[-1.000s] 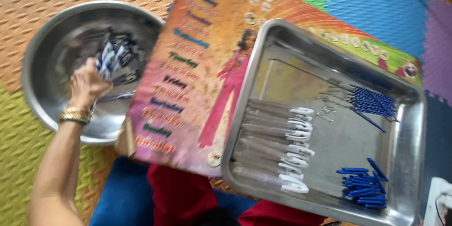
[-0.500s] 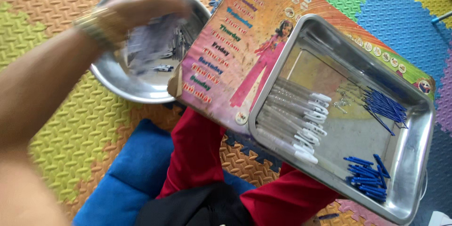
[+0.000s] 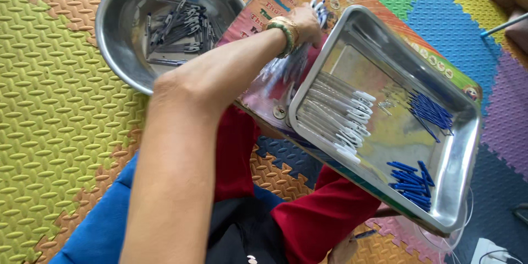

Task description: The person assembles pens by inserting blue ink cartridges into white pen bodies, placing components on a metal tray and sorting them while sitting on a floor mat.

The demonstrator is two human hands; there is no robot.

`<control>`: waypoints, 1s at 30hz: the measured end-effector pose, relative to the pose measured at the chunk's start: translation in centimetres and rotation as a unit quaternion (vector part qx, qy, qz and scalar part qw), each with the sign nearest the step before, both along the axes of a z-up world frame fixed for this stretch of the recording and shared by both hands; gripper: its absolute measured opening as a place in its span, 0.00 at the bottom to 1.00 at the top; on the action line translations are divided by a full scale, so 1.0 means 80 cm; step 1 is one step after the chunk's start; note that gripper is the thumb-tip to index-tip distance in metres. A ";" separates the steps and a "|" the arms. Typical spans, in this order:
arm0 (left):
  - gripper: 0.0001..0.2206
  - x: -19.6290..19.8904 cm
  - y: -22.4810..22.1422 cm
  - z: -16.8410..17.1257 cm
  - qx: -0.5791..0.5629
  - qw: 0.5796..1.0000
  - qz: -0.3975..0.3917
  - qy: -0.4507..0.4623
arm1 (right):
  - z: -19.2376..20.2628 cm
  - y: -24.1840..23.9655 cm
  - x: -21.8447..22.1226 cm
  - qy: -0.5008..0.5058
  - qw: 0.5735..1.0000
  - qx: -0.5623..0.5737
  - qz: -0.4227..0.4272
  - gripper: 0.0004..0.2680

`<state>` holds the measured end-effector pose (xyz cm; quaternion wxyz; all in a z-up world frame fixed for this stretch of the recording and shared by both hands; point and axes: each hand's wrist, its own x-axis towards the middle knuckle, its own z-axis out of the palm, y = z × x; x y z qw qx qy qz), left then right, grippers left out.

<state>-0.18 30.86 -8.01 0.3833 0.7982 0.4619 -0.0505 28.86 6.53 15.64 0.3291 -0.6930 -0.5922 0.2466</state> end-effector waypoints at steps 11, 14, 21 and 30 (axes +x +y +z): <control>0.19 -0.113 -0.004 -0.065 0.173 0.961 -0.120 -0.181 | -0.267 -0.451 -0.150 -0.094 0.941 -0.036 -0.322 0.17; 0.19 -0.159 -0.028 -0.035 0.178 0.949 -0.137 -0.222 | -0.470 -0.571 -0.371 -0.025 0.851 -0.112 -0.513 0.25; 0.19 -0.176 -0.045 -0.005 0.260 0.934 -0.175 -0.169 | -0.596 -0.568 -0.428 -0.073 0.757 -0.199 -0.618 0.21; 0.09 -0.217 -0.095 0.059 0.074 0.913 -0.106 -0.387 | -0.495 -0.520 -0.441 0.019 0.811 -0.255 -0.526 0.25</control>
